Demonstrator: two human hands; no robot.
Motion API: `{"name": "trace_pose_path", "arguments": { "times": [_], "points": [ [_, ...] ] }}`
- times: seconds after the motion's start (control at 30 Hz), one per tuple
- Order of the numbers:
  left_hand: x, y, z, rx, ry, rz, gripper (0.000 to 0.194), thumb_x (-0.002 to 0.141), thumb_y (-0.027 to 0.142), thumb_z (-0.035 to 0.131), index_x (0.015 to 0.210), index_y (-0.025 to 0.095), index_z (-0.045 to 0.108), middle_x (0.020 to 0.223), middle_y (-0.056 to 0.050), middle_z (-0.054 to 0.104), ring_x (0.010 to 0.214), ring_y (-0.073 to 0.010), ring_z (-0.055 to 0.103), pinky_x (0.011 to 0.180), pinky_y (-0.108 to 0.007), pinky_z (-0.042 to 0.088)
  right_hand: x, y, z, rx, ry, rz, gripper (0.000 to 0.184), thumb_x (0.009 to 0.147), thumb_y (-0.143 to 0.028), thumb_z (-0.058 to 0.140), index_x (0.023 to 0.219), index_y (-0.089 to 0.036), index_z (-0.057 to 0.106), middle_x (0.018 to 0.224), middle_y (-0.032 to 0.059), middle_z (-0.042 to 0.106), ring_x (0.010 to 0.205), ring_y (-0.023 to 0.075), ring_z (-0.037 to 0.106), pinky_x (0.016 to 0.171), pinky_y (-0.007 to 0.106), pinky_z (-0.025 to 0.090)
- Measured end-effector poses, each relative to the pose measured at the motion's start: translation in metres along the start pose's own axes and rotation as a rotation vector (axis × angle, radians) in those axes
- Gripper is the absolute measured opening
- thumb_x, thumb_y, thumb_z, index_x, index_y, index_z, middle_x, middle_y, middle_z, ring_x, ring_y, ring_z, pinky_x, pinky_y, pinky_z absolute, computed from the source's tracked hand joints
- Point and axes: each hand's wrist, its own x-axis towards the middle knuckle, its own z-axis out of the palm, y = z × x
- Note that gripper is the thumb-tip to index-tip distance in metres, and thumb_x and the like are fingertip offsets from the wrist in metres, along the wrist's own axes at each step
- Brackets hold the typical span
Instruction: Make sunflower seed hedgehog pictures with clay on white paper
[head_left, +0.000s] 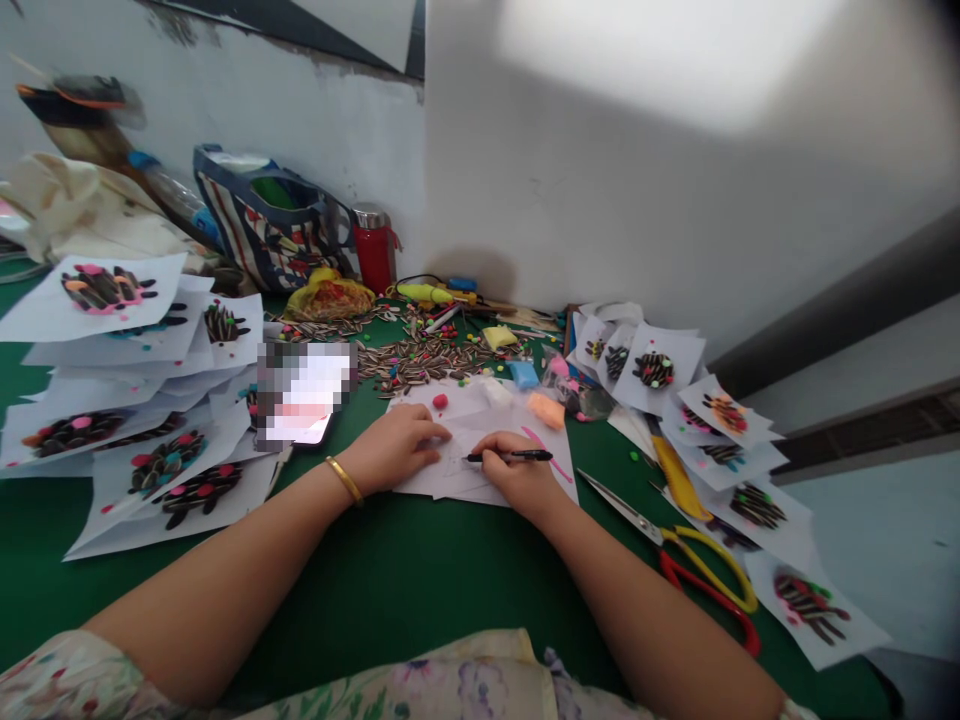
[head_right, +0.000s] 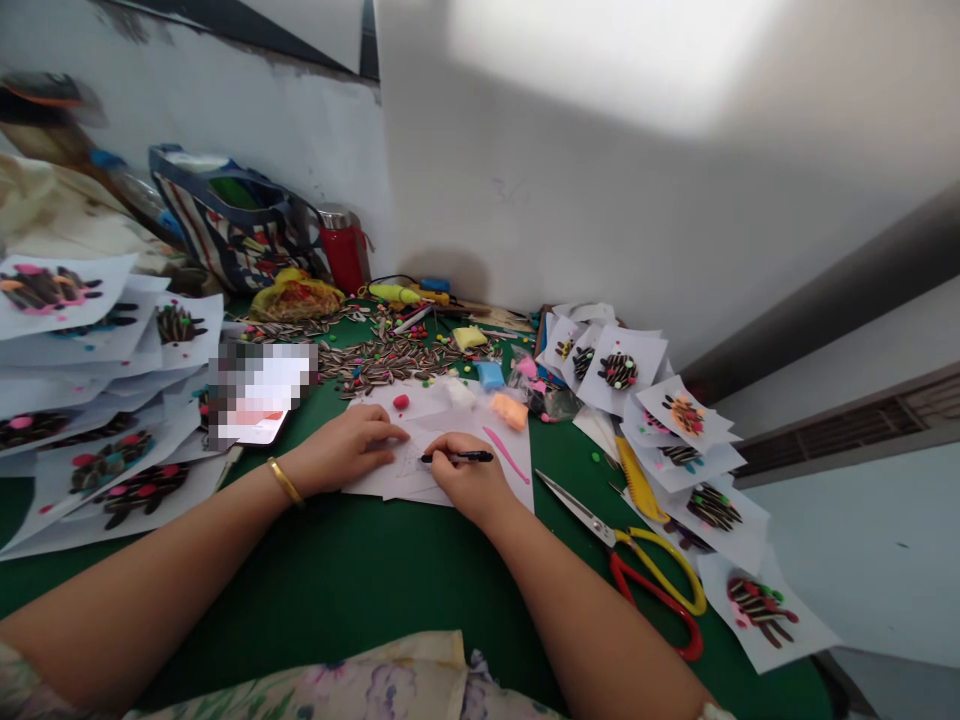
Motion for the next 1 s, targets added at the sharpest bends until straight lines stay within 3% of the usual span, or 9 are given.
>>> {"name": "trace_pose_path", "arguments": {
  "times": [1.0],
  "points": [
    [-0.0006, 0.0000, -0.0004, -0.004, -0.005, 0.005, 0.029, 0.084, 0.027, 0.064, 0.112, 0.025, 0.070, 0.105, -0.008, 0.061, 0.104, -0.0251, 0.056, 0.094, -0.039, 0.042, -0.0042, -0.0080, -0.0079, 0.038, -0.017, 0.084, 0.021, 0.074, -0.018, 0.049, 0.076, -0.021, 0.070, 0.074, -0.0005, 0.070, 0.065, 0.0153, 0.059, 0.059, 0.025, 0.045]
  ]
}}
